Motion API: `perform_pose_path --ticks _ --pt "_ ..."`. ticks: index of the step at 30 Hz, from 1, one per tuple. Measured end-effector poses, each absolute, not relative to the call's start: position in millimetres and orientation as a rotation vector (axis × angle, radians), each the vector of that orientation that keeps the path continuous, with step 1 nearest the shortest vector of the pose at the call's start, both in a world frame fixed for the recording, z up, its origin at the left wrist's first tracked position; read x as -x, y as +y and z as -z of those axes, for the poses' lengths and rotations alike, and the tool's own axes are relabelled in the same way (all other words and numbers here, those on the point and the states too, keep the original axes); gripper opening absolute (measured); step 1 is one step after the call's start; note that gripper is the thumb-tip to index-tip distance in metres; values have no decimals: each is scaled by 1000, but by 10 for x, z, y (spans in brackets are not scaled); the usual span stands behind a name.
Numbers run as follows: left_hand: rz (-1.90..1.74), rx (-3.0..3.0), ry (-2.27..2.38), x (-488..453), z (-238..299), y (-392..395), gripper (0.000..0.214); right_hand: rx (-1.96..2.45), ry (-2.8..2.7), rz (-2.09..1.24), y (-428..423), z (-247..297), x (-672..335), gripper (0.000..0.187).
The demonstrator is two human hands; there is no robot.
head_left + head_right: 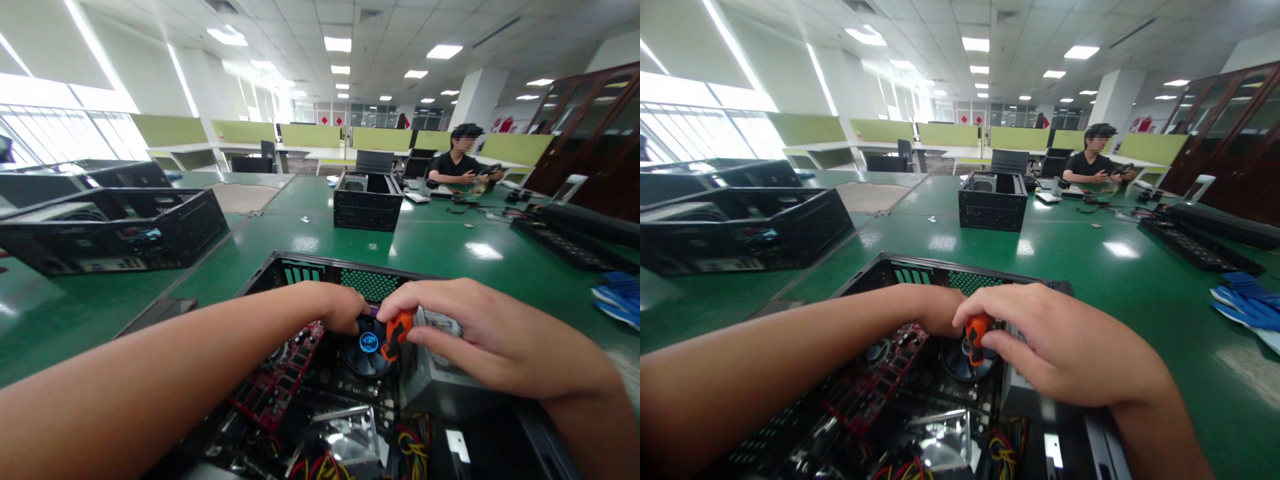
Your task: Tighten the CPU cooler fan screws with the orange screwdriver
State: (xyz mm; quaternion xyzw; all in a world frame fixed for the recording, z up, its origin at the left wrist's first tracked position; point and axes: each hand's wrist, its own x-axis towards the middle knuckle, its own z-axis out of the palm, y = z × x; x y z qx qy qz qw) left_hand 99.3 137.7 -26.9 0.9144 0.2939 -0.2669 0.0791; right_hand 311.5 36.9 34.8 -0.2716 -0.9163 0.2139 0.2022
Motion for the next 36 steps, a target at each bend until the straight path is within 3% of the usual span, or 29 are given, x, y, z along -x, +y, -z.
perform_pose_path --ticks 12,31,36 --pt "825 -2644 950 -1025 68 1274 42 1057 -2298 -155 545 -249 -3189 22" --pt "849 -2643 949 -1031 57 1264 45 1095 -2407 -263 583 -248 -3161 27" --pt "870 -2665 964 -1035 65 1261 44 1189 -2365 -255 595 -275 -3153 16"
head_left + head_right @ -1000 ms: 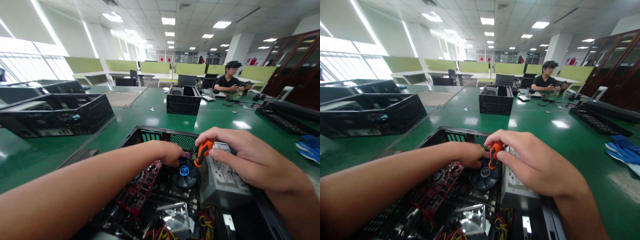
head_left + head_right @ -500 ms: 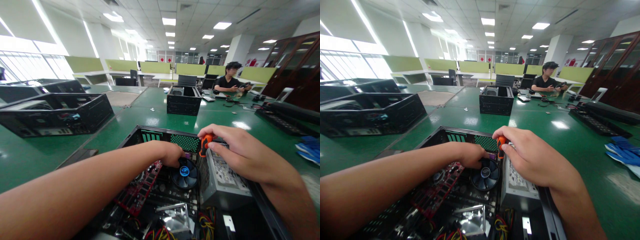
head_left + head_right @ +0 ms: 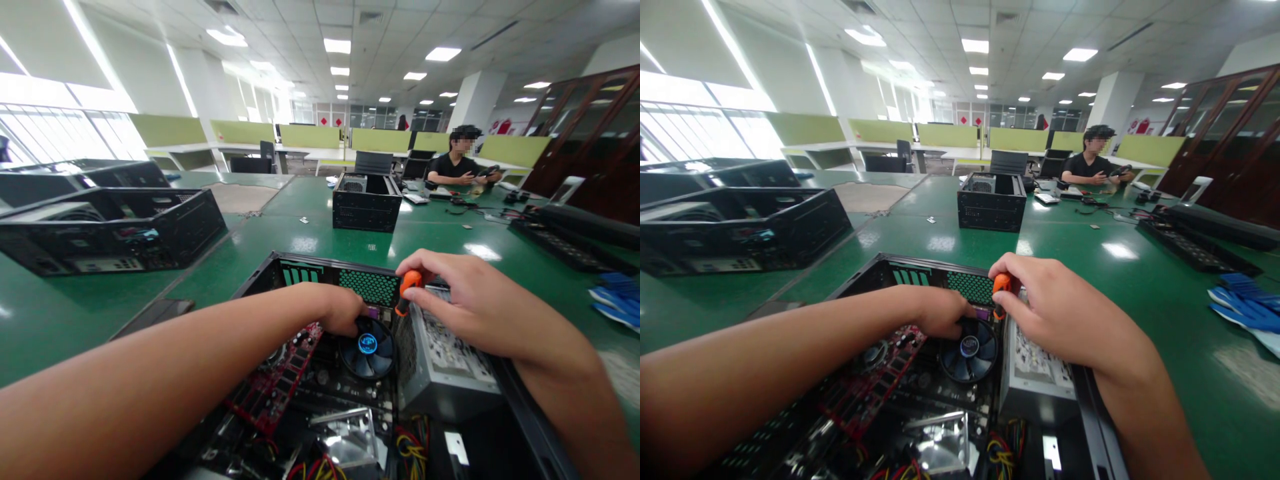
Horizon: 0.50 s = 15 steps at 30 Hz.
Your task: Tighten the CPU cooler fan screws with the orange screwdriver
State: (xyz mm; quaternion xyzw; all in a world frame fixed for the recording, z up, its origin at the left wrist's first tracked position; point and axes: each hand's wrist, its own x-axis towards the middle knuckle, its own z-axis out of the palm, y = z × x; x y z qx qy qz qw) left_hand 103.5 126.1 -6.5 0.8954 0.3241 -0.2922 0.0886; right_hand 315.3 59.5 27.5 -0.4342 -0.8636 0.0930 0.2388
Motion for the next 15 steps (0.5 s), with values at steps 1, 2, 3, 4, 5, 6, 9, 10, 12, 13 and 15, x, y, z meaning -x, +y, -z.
perform_pose_path --ticks 1,2,3,4,5,6,9,10,12,13,15 --pt "871 -2669 967 -1036 67 1261 44 1212 -2361 -250 595 -285 -3157 13" --pt "873 -2668 969 -1036 68 1260 44 1224 -2365 -243 593 -295 -3162 10" --pt "872 -2665 971 -1036 69 1260 44 1221 -2373 -236 587 -304 -3168 8" --pt "867 -2662 969 -1035 69 1259 43 1201 -2383 -232 578 -312 -3174 8" --pt "860 -2661 965 -1034 69 1259 43 1170 -2393 -232 567 -317 -3180 7" --pt "855 -2662 964 -1033 68 1259 42 1130 -2401 -234 554 -317 -3184 7" --pt "869 -2671 963 -1033 66 1258 41 1034 -2414 -229 526 -291 -3184 22" --pt "885 -2673 960 -1034 65 1257 40 1026 -2415 -219 526 -277 -3179 27" --pt "907 -2673 951 -1038 64 1254 41 1057 -2412 -190 543 -248 -3168 31" --pt "908 -2672 947 -1041 63 1252 42 1089 -2405 -173 556 -239 -3165 31" --pt "891 -2671 945 -1045 61 1246 45 1151 -2376 -139 576 -234 -3164 30"
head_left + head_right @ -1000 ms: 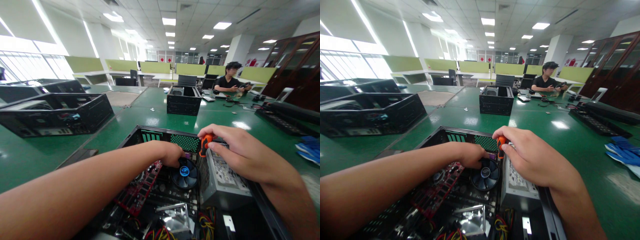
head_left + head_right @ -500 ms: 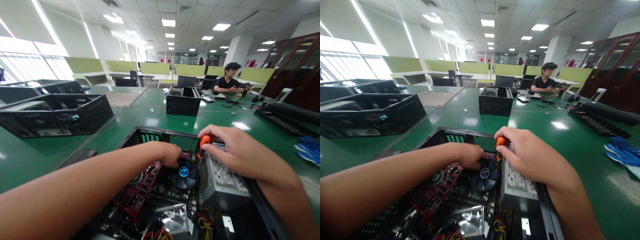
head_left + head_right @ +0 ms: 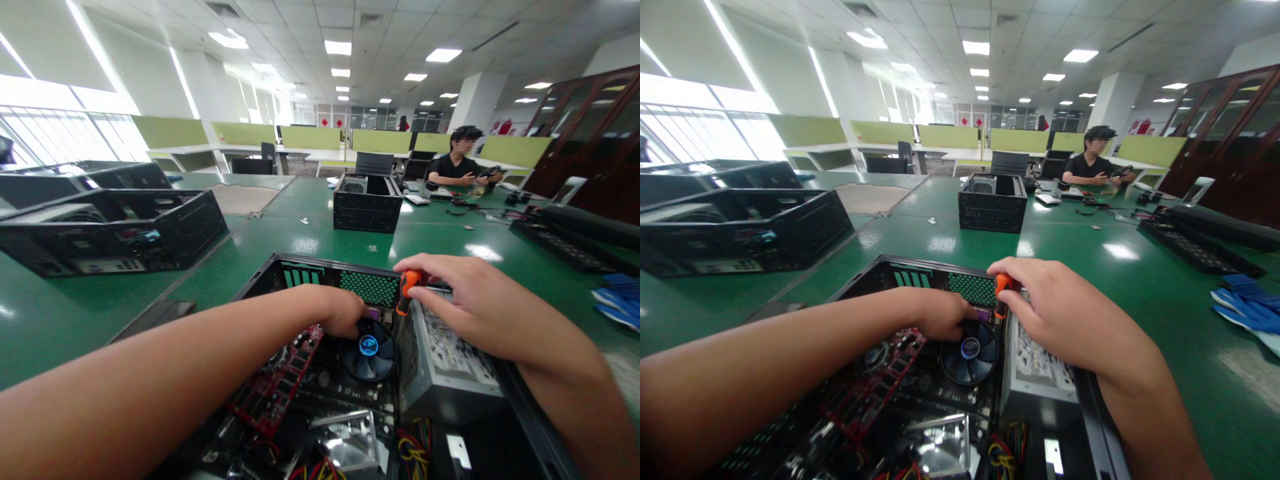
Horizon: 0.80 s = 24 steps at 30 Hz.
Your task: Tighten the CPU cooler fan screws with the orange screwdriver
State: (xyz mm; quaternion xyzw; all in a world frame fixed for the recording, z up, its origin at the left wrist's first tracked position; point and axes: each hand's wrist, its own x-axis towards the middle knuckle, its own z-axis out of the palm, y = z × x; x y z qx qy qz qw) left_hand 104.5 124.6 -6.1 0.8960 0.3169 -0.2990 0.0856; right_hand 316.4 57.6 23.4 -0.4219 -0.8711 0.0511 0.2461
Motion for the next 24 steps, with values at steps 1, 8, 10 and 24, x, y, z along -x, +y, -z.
perform_pose_path --ticks 1,8,10,24 --pt "882 -2668 944 -1045 62 1244 47 1163 -2354 -128 577 -240 -3167 28" --pt "871 -2623 925 -1026 136 1268 50 824 -2381 -417 410 -338 -3166 23" --pt "863 -2632 916 -1018 167 1280 50 787 -2446 -521 379 -353 -3156 25" --pt "827 -2657 905 -1006 217 1323 40 838 -2512 -555 384 -338 -3129 27"
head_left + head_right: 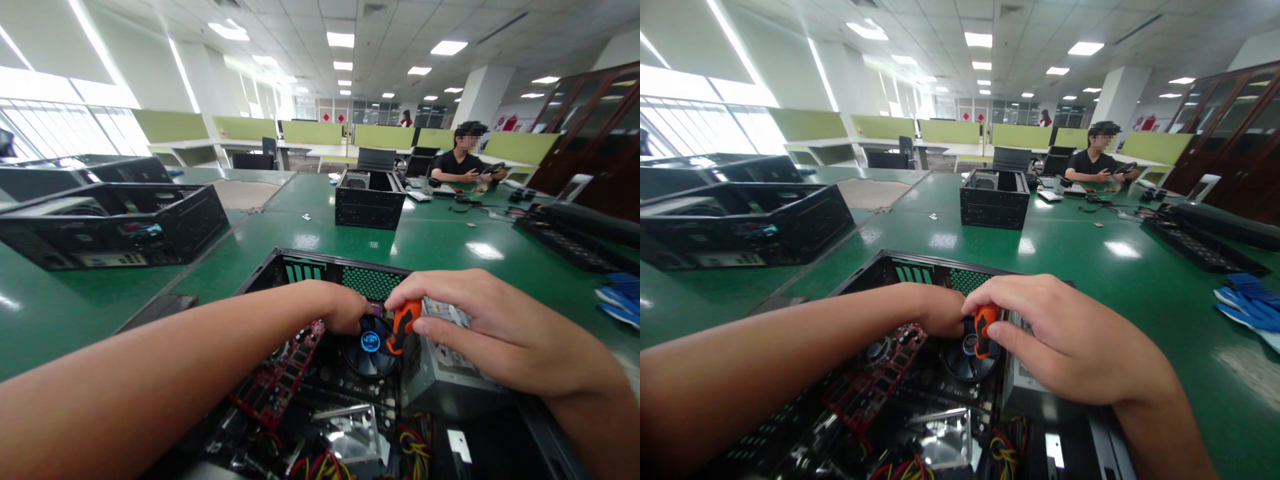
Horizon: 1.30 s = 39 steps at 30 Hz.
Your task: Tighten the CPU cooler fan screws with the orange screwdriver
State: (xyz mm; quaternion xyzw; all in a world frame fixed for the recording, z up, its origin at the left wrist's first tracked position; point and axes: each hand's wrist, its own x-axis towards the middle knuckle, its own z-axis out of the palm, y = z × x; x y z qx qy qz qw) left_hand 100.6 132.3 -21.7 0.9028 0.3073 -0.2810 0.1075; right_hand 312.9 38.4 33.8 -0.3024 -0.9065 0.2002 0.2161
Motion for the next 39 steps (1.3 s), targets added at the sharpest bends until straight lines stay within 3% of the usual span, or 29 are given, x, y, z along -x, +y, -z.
perform_pose_path --ticks 5,10,16,19,27,39 --pt "831 -2645 904 -1009 215 1312 41 875 -2534 -529 382 -346 -3100 26" --pt "787 -2635 974 -1015 188 1287 38 916 -2498 -493 398 -348 -3087 9" --pt "842 -2620 882 -1019 202 1326 39 771 -2552 -586 385 -329 -3103 30" --pt "805 -2614 874 -1008 211 1326 41 755 -2543 -581 380 -337 -3123 28" --pt "835 -2573 950 -1026 108 1266 50 980 -2288 -129 554 -288 -3240 22" --pt "865 -2588 942 -1043 89 1260 45 1065 -2376 -52 596 -224 -3216 23"
